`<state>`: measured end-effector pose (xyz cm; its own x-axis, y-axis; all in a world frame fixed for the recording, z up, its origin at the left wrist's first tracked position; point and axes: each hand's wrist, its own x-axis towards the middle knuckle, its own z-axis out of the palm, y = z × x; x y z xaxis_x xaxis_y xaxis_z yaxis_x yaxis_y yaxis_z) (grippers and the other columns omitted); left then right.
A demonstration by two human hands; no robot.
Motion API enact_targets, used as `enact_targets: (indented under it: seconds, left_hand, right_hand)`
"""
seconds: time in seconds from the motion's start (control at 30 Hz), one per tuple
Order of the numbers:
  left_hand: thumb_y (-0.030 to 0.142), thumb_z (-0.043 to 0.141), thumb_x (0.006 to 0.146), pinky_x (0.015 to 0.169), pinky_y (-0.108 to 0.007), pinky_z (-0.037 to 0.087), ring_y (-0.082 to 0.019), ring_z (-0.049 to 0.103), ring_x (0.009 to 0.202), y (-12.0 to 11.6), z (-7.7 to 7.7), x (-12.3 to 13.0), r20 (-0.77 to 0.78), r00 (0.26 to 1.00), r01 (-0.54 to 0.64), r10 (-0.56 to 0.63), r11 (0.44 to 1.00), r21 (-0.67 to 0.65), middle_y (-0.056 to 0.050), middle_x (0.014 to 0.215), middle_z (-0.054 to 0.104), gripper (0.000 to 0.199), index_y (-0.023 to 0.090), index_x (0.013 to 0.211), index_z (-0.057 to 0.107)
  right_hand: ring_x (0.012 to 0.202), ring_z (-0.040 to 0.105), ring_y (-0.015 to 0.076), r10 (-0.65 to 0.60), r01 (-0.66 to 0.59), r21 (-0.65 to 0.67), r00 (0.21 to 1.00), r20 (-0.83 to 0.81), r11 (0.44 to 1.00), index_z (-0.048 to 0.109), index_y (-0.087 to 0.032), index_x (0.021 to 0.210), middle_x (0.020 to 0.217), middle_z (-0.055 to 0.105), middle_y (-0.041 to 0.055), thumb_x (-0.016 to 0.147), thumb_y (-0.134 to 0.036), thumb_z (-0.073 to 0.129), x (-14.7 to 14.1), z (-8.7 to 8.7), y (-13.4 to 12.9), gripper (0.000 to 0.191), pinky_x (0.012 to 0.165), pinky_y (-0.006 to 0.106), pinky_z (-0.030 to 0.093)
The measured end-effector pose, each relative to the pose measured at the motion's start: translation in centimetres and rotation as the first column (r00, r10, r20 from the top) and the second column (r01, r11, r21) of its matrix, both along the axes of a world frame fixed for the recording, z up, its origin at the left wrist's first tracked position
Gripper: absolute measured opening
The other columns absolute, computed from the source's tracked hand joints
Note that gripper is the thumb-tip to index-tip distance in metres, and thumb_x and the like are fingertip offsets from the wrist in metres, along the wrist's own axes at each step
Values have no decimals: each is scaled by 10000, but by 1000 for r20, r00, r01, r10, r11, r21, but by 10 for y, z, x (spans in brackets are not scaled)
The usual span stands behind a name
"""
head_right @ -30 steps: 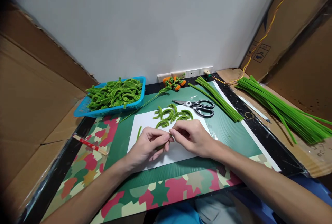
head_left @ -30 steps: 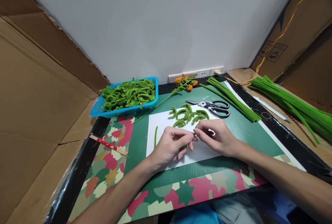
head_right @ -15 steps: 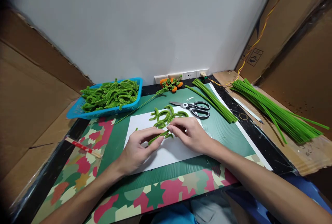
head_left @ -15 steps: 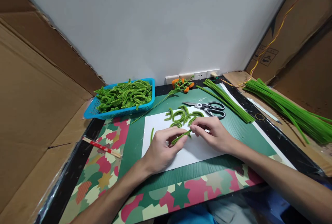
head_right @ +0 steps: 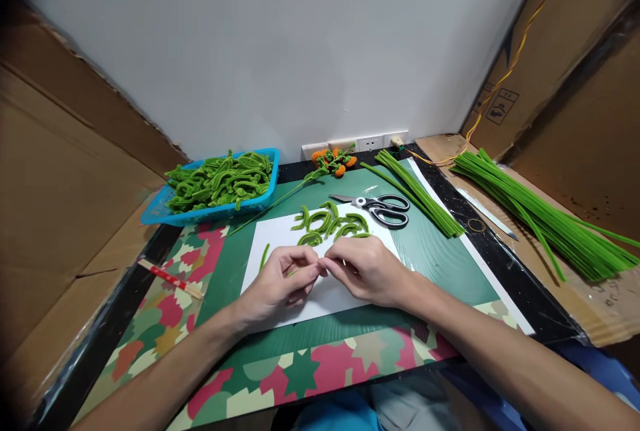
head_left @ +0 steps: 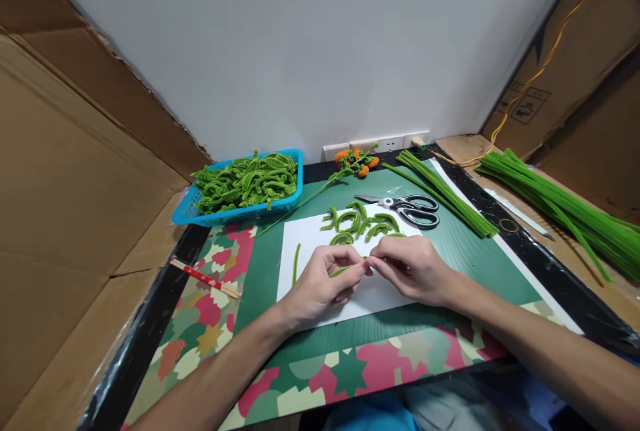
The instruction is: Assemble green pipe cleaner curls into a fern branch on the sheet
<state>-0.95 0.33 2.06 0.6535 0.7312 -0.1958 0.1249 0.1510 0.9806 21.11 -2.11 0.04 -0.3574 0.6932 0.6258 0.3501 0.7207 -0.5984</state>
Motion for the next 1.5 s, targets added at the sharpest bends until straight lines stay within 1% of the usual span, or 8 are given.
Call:
enact_targets:
  seconds: [0.13, 0.23, 0.3, 0.4, 0.63, 1.2, 1.4, 1.5]
  left_hand:
    - [210, 567, 1041, 634, -261, 492, -153, 627, 693, 3, 9, -5, -224, 972, 152, 77, 523, 839, -50, 786, 687, 188, 153, 926, 705]
    - [84, 524, 1022, 572, -306, 453, -182, 591, 617, 9, 14, -10, -347, 926, 367, 152, -137, 920, -49, 712, 653, 206, 116, 970, 720]
    - [59, 527, 1017, 557, -325, 448, -196, 594, 606, 11, 13, -12, -356, 913, 404, 200, -311, 861, -56, 705, 659, 195, 83, 1018, 721]
    - [77, 555, 1021, 581, -305, 471, -191, 640, 664, 10, 6, -13, -280, 941, 307, 189, -133, 942, -70, 772, 704, 165, 91, 1054, 717]
    - [500, 569, 1056, 472, -211, 425, -106, 559, 519, -5, 1, -1, -72, 993, -74, 92, 971, 228, -8, 698, 633, 394, 152, 942, 714]
    - [481, 768, 937, 353, -142, 238, -30, 348, 371, 0, 5, 4, 160, 986, 27, 38, 923, -384, 75, 584, 491, 383, 178, 831, 559]
    - [478, 605, 1048, 405, -183, 350, -105, 486, 390, -4, -6, 0, 38, 998, 41, -43, 998, 37, 80, 491, 508, 282, 213, 966, 550]
    - [267, 568, 1073, 613, -220, 487, -123, 619, 639, -4, -4, -3, -73, 996, -1, 55, 805, 593, 5, 718, 643, 147, 194, 956, 620]
  right_hand:
    - [551, 503, 116, -31, -2, -348, 995, -90, 937, 666, -191, 773, 642, 631, -5, 1051, -305, 592, -8, 3, 0, 309, 538, 249, 359]
    - [534, 492, 113, -23, -91, -565, 981, -192, 820, 644, -182, 707, 595, 602, -10, 1034, -425, 627, -14, 1, 4, 409, 513, 239, 349]
    - [519, 488, 111, -19, -158, -635, 965, -263, 756, 623, -182, 687, 578, 589, -12, 1034, -481, 619, -17, 0, 7, 458, 500, 234, 351]
    - [539, 498, 114, -37, -85, -547, 977, -209, 833, 628, -184, 721, 607, 605, -6, 1061, -434, 586, -17, -2, 7, 424, 515, 236, 357]
    - [614, 555, 135, -84, 86, 110, 996, -25, 990, 673, -195, 924, 740, 672, 28, 1098, -252, 530, -8, -10, 3, 232, 581, 262, 409]
    - [572, 509, 136, -127, 53, 388, 978, 168, 920, 670, -185, 959, 705, 614, 14, 1117, -253, 496, 2, -7, 12, 244, 537, 295, 331]
    - [604, 526, 131, 0, -4, 116, 999, 36, 993, 669, -187, 934, 748, 661, 29, 1096, -276, 520, 0, -2, 9, 238, 546, 268, 361]
    - [566, 487, 113, 51, -71, -253, 995, -85, 965, 675, -186, 849, 670, 617, -6, 1060, -349, 594, -3, 4, 8, 279, 533, 243, 356]
